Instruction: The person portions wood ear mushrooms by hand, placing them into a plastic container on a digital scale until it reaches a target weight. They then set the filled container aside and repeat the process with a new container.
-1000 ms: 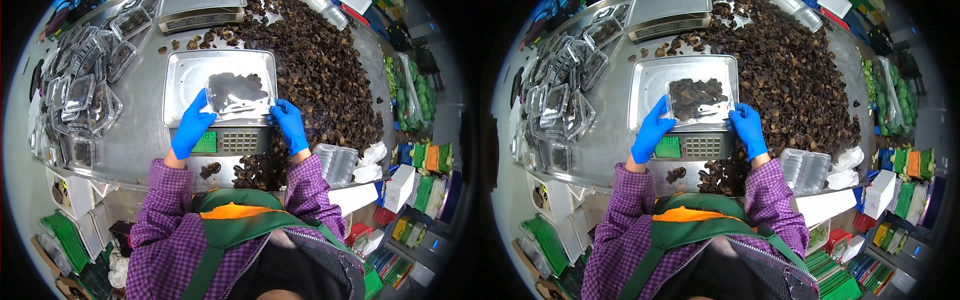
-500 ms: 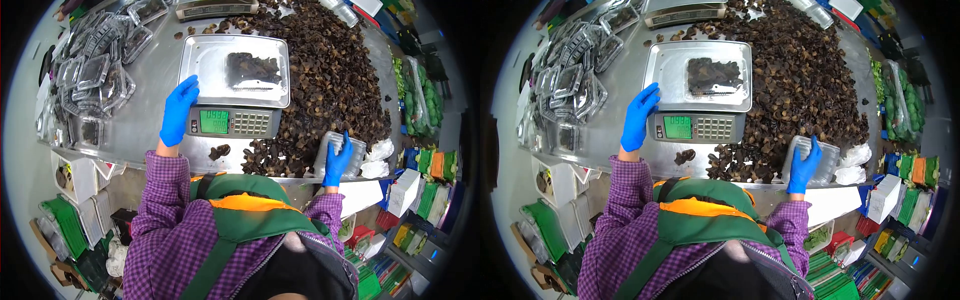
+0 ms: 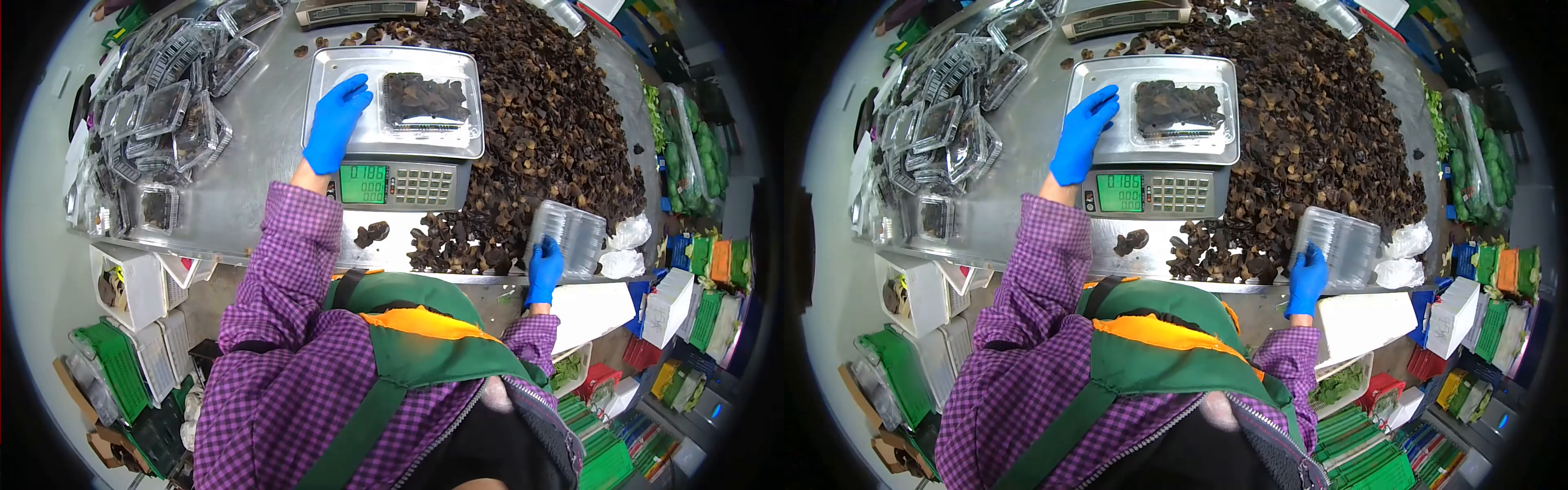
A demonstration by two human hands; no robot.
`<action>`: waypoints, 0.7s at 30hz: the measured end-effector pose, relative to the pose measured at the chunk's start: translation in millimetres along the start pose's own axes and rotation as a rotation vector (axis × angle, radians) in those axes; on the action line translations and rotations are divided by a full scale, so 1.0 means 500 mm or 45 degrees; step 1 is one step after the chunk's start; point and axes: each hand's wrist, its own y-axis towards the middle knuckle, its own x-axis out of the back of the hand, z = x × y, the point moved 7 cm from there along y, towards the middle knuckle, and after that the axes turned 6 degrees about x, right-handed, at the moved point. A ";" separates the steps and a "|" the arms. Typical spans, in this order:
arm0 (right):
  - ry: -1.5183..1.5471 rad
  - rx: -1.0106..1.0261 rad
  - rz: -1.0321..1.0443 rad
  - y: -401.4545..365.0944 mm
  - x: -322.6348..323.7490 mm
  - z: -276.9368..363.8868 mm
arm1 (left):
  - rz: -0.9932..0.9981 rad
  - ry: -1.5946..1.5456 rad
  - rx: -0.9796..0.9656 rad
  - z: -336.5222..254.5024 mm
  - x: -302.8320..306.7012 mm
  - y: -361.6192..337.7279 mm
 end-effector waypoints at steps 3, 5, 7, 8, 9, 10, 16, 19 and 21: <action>0.133 -0.138 0.007 0.007 0.063 0.028 | -0.058 0.005 -0.067 0.041 -0.007 0.077; 0.292 -0.055 -0.038 0.017 0.079 -0.009 | -0.149 0.200 -0.102 0.071 -0.006 0.143; 0.397 -0.046 0.039 0.021 0.085 -0.021 | 0.046 0.519 0.032 0.039 -0.041 0.143; 0.456 -0.079 0.108 0.023 0.081 -0.034 | -0.238 0.631 -0.221 0.085 -0.038 0.170; 0.502 -0.176 0.175 0.028 0.071 -0.070 | 0.228 0.103 -0.135 0.097 -0.071 0.185; 0.578 -0.182 0.144 0.032 0.068 -0.092 | 0.304 0.001 -0.047 0.147 -0.084 0.216; 0.175 -0.007 -0.063 0.094 0.181 -0.079 | 0.049 -0.471 0.009 0.041 0.006 0.076; 0.143 -0.086 -0.224 0.113 0.255 -0.042 | 0.026 -0.517 -0.062 -0.026 0.165 0.041; 0.066 -0.013 -0.294 0.111 0.289 0.041 | -0.254 -0.501 -0.433 -0.064 0.347 0.039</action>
